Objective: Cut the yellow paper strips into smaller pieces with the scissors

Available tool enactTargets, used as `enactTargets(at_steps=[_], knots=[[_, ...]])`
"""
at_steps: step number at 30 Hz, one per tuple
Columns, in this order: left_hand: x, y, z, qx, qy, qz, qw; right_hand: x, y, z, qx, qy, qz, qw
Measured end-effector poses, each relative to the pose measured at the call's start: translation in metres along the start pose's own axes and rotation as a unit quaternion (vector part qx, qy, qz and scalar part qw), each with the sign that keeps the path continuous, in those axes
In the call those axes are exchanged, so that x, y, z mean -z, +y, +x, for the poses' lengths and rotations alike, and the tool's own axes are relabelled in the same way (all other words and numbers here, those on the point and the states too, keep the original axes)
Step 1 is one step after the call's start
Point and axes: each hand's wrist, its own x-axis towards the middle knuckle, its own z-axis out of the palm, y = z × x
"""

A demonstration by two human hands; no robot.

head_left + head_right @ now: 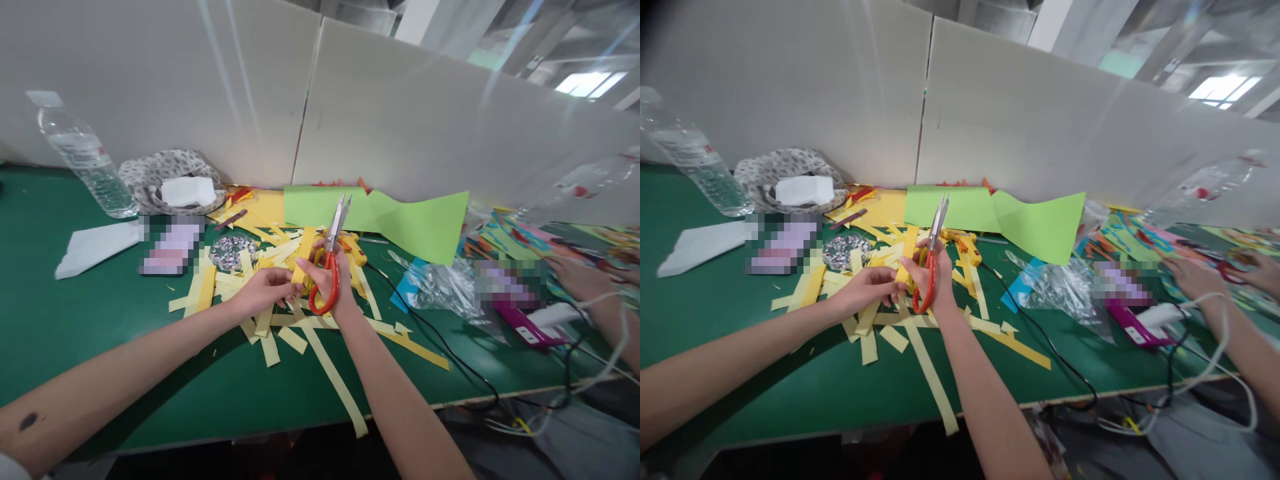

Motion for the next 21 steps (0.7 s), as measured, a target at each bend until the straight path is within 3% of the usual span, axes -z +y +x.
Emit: enactTargets(at_steps=[21], knots=[[0.0026, -0.0027, -0.0002, -0.027, 0.009, -0.039, 0.999, 0.0031, 0.0002, 0.0018, 0.009, 0.002, 0.030, 0.999]])
